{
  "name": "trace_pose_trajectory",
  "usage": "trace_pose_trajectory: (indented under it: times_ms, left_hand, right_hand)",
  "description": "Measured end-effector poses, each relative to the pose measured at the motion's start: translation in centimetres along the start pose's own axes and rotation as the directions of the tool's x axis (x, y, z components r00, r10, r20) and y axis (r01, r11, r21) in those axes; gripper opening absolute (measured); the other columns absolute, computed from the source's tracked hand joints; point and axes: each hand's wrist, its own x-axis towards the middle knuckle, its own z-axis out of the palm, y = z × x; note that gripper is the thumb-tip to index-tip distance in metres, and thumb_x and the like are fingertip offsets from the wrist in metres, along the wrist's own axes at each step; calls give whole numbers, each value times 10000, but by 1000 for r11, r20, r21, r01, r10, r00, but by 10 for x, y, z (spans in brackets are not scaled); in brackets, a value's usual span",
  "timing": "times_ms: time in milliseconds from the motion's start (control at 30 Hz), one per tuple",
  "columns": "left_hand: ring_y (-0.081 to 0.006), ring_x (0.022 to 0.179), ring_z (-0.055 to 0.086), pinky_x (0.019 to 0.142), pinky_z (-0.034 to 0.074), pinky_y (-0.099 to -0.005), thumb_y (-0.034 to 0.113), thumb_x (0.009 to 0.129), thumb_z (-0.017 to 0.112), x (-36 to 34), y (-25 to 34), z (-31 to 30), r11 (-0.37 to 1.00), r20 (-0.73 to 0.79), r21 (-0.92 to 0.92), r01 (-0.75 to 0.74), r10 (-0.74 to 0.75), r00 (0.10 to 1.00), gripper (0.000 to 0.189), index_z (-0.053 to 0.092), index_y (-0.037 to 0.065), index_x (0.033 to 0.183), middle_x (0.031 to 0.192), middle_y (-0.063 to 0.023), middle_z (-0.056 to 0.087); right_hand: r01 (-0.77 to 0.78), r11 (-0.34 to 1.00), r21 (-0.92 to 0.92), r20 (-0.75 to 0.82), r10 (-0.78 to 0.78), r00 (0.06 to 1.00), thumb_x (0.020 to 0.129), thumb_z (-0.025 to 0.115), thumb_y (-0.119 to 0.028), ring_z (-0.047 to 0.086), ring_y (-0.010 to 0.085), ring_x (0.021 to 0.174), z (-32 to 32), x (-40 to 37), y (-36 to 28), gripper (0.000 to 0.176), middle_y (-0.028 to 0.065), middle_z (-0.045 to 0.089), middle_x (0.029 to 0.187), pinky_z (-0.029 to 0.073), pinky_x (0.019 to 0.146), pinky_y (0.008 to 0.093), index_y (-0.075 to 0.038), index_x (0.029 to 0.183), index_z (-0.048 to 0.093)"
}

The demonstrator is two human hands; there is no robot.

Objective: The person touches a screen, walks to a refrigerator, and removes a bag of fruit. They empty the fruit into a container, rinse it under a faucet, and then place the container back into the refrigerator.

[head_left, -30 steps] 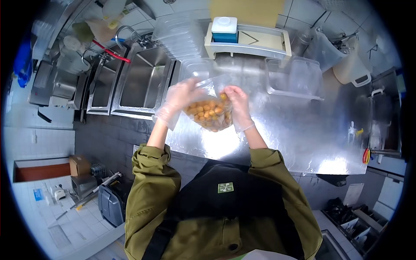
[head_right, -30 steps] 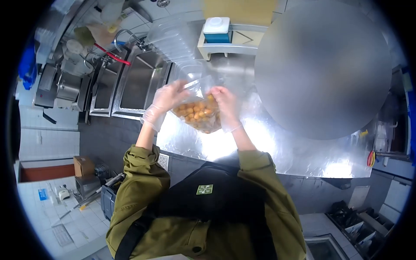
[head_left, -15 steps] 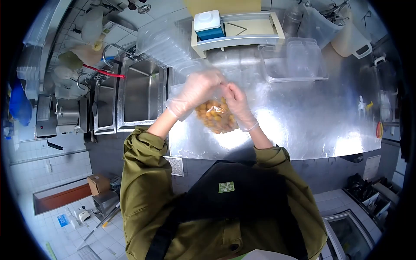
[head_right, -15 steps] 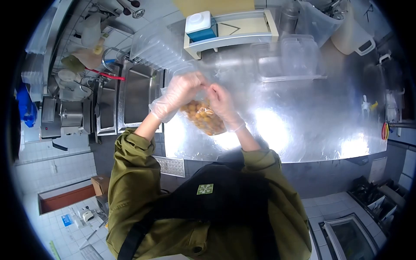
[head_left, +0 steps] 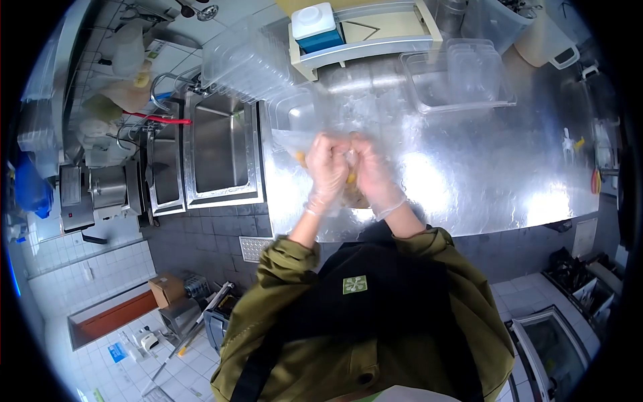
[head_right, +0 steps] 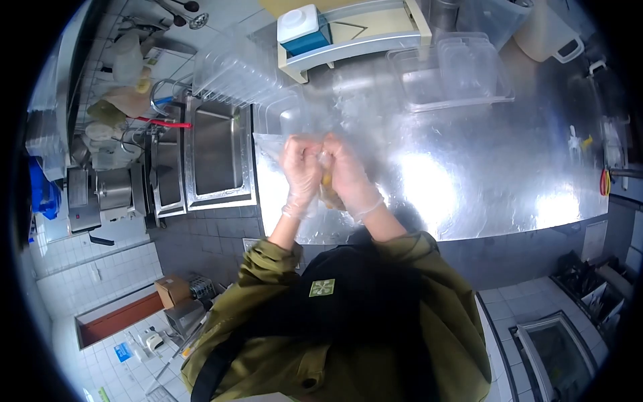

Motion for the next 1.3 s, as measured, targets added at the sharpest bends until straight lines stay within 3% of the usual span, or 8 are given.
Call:
trace_pose_trajectory:
  times_ms: [67,100,133,433,533,700,800,1300]
  left_hand:
    - [-105,646,500,581,435,-260,-99,802,535,-22,-8,10,976,-160,-88,199,-211,964,178,497,74,825,741,-12,530]
    - [-75,699,464,631,392,-210,-75,837,488,-15,17,4,646,-102,-582,494,-660,744,149,477,73,841,759,3,495]
    - [-67,705,451,633,386,-203,-63,850,485,-14,12,1,652,-133,-596,469,-656,743,140,469,76,852,764,11,484]
    - [-76,623,429,575,383,-208,-66,840,427,-8,-26,-28,747,-381,-496,444,-646,662,150,437,81,810,740,-13,487]
    - [-89,610,430,576,385,-222,-82,815,420,8,-61,-53,703,-512,-596,388,-705,491,171,439,86,789,730,-23,492]
    - [-75,593,430,557,355,-214,60,886,555,17,-87,-112,724,-276,-562,401,-621,734,62,499,80,868,717,-5,528]
    - [-64,579,419,550,340,-198,54,866,591,2,-74,-107,685,-160,-570,453,-633,757,88,509,80,852,665,24,495]
    - [-79,663,546,625,468,-211,104,813,656,-104,-119,-129,290,-18,-583,759,-938,345,99,579,96,874,780,12,587]
  right_hand:
    - [14,999,32,-33,-13,999,859,492,-201,494,108,844,-4,-1,5,134,-2,533,872,399,779,255,-82,845,551]
    - [44,999,-25,-253,-49,966,858,484,-193,483,109,828,13,-6,8,131,0,520,849,392,772,258,-80,828,544]
    - [56,995,-87,-459,-90,884,856,475,-184,473,109,811,27,-11,11,130,2,508,827,386,765,260,-78,811,536]
    - [117,607,-786,-80,-289,954,899,393,-198,389,79,731,58,-36,0,211,-24,435,765,344,676,223,-48,804,507]
    - [7,608,-794,-190,-259,947,876,377,-211,392,100,756,68,-48,-4,191,-6,416,773,334,737,234,-75,757,438]
    - [80,681,-728,-208,-331,920,877,422,-237,373,94,731,36,-55,-15,205,-14,396,753,326,726,235,-89,736,419]
    - [114,732,-672,-208,-334,919,872,449,-248,362,96,727,30,-51,-19,210,-18,380,748,317,727,237,-100,729,410]
    - [178,878,-444,-217,-298,929,861,469,-160,451,137,787,17,-61,-37,125,-4,393,764,393,746,299,-116,770,396]
